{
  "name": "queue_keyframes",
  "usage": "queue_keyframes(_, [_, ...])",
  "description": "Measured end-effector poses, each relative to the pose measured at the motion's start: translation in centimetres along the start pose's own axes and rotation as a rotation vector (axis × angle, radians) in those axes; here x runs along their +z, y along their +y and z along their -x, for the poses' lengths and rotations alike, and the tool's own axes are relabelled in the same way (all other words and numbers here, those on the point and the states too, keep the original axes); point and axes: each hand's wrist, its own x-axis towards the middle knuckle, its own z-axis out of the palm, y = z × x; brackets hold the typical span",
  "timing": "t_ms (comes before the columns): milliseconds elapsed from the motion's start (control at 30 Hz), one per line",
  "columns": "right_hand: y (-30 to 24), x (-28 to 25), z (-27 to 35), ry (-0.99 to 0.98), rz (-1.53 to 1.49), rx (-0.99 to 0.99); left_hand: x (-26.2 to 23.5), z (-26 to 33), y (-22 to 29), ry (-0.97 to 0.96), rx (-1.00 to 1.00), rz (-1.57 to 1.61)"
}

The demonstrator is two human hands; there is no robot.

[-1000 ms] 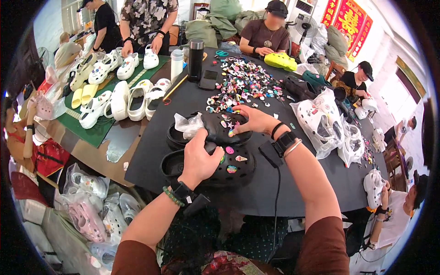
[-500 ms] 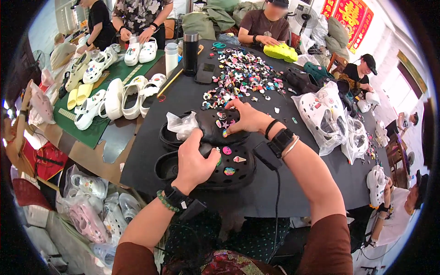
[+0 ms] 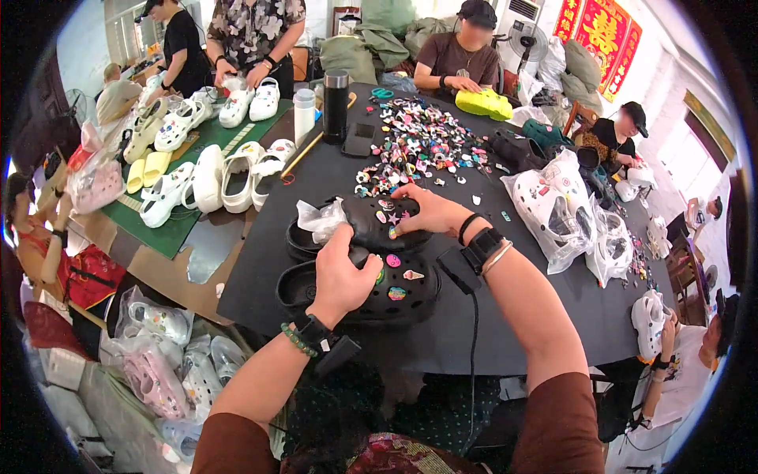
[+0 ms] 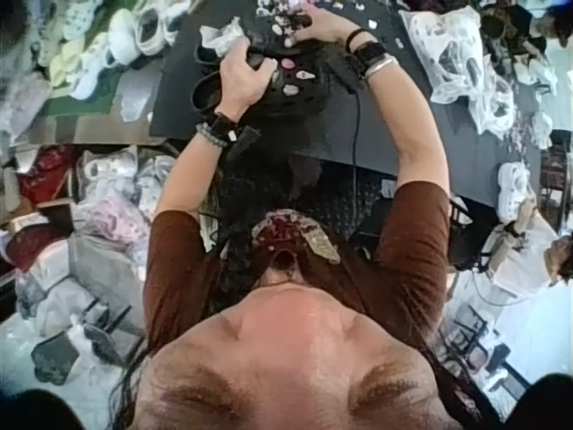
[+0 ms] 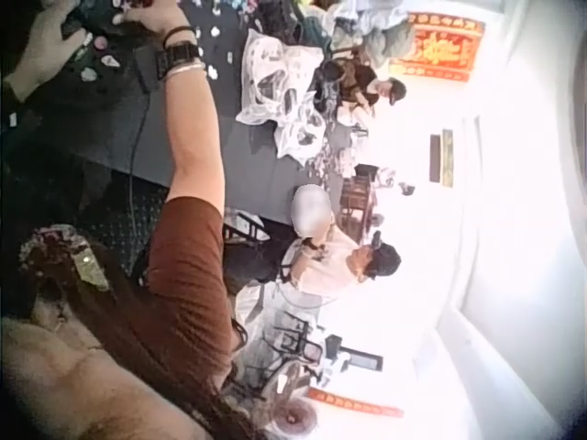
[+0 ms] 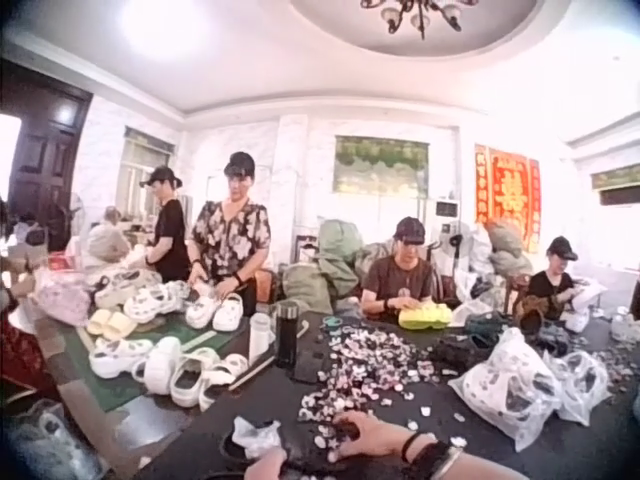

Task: Decorating Croc-style shoes with charms and organizing them into bags.

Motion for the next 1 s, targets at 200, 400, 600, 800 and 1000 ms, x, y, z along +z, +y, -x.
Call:
queue_keyframes(200, [1.0, 1.5, 1.7, 0.088, -0.262, -0.021, -0.2, 0.1, 0.3, 0.006, -0.004, -0.010])
queue_keyframes(400, [1.4, 4.2, 6.2, 0.470, -0.144, -0.122, 0.2, -0.1, -0.3, 0.020, 0.026, -0.029])
queue_keyframes(600, [-0.2, 9.0, 10.7, 0.741, -0.026, -0.308, -0.1, -0.2, -0.5, 0.016, 0.016, -0.039])
queue_keyframes(800, [0.2, 13.4, 12.8, 0.707, -0.152, -0.173, 0.1, -0.1, -0.5, 0.001, -0.017, -0.031])
queue_keyframes(1000, [0.3, 15.2, 13.7, 0.792, -0.102, -0.187, 0.1, 0.0, -0.5, 0.028, 0.024, -0.022])
